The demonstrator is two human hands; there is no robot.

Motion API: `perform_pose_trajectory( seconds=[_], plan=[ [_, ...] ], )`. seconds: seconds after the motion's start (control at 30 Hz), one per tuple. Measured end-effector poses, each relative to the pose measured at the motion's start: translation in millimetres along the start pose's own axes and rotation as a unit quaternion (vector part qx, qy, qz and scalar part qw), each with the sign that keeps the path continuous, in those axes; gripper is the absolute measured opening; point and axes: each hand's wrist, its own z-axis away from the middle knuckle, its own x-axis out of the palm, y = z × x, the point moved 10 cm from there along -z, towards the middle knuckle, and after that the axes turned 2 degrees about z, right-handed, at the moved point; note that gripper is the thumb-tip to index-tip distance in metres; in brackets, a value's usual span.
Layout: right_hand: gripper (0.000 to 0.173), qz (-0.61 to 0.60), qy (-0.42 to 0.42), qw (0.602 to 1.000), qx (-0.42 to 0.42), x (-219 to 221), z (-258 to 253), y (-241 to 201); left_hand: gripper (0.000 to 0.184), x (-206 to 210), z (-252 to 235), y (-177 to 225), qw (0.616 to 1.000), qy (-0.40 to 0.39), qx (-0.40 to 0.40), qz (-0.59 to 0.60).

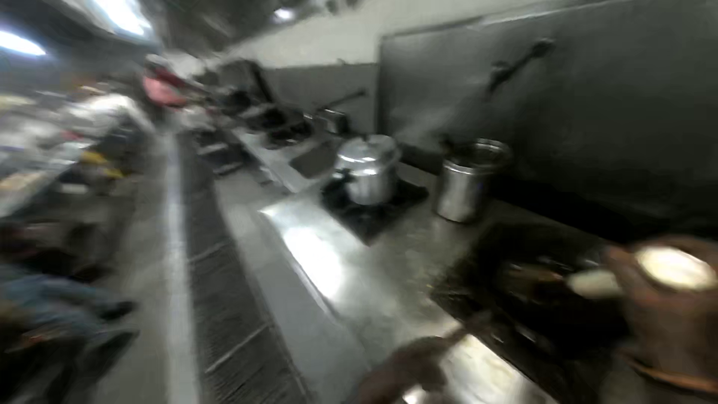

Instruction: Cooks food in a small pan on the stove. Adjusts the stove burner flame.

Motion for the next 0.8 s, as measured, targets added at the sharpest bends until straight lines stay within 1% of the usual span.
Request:
perform_pose_trajectory(
  seconds=[0.03, 0.07, 0.13, 0.17, 0.23, 0.3, 0.33, 0.4, 0.43, 0.5, 0.6, 0.63, 0.7, 0.77, 0.8],
  plan=[
    [0.061, -0.011, 0.020, 0.999, 0.036, -13.8, -5.9, 2.6, 0.038, 6.3, -3.6, -6.9, 1.000, -0.008, -0.023, 0.005],
    [0.057, -0.037, 0.044, 0.997, 0.043, -23.4, -11.6, -2.1, 0.033, 11.4, -5.9, -11.3, 0.999, -0.030, -0.036, 0.002],
    [0.050, -0.114, 0.073, 0.991, 0.018, -28.7, -14.5, -8.5, 0.026, 25.0, -6.5, -12.4, 0.993, -0.103, -0.044, -0.031],
    [0.049, -0.132, 0.078, 0.988, 0.013, -25.0, -10.7, -2.5, 0.023, 33.5, -4.8, -13.9, 0.988, -0.141, -0.047, -0.042],
    [0.045, -0.112, 0.073, 0.990, 0.034, -14.4, -9.0, 12.0, 0.021, 43.8, -5.3, -18.0, 0.978, -0.194, -0.051, -0.058],
    [0.040, -0.086, 0.046, 0.993, 0.063, -9.4, -21.2, 11.0, 0.020, 48.0, -7.8, -18.8, 0.969, -0.229, -0.051, -0.074],
    [0.039, -0.087, 0.044, 0.993, 0.071, -10.3, -22.7, 5.4, 0.021, 49.2, -8.0, -18.1, 0.966, -0.242, -0.050, -0.080],
    [0.043, -0.116, 0.070, 0.988, 0.070, -13.6, -11.5, -6.2, 0.019, 50.3, -11.4, -12.5, 0.958, -0.269, -0.038, -0.090],
    [0.045, -0.128, 0.089, 0.985, 0.067, -12.5, -0.6, -5.4, 0.019, 50.4, -12.0, -11.4, 0.954, -0.284, -0.032, -0.089],
    [0.042, -0.118, 0.106, 0.984, 0.078, -9.5, 13.4, 2.4, 0.019, 50.5, -12.7, -10.4, 0.945, -0.316, -0.025, -0.081],
    [0.042, -0.102, 0.077, 0.981, 0.148, -13.8, 4.3, 4.0, 0.020, 48.2, -14.8, -12.9, 0.934, -0.345, -0.034, -0.090],
    [0.043, -0.122, 0.087, 0.978, 0.148, -16.6, 5.2, -1.9, 0.021, 44.7, -15.6, -13.1, 0.931, -0.351, -0.037, -0.097],
    [0.045, -0.151, 0.123, 0.975, 0.110, -17.4, 16.1, -12.8, 0.020, 36.3, -19.7, -11.3, 0.928, -0.356, -0.034, -0.104],
    [0.043, -0.144, 0.145, 0.975, 0.086, -10.8, 33.1, -7.9, 0.018, 26.6, -23.0, -13.0, 0.926, -0.361, -0.041, -0.101],
    [0.041, -0.130, 0.140, 0.977, 0.096, -8.5, 37.6, -3.4, 0.018, 22.4, -25.1, -13.6, 0.923, -0.368, -0.046, -0.098]
  ],
)
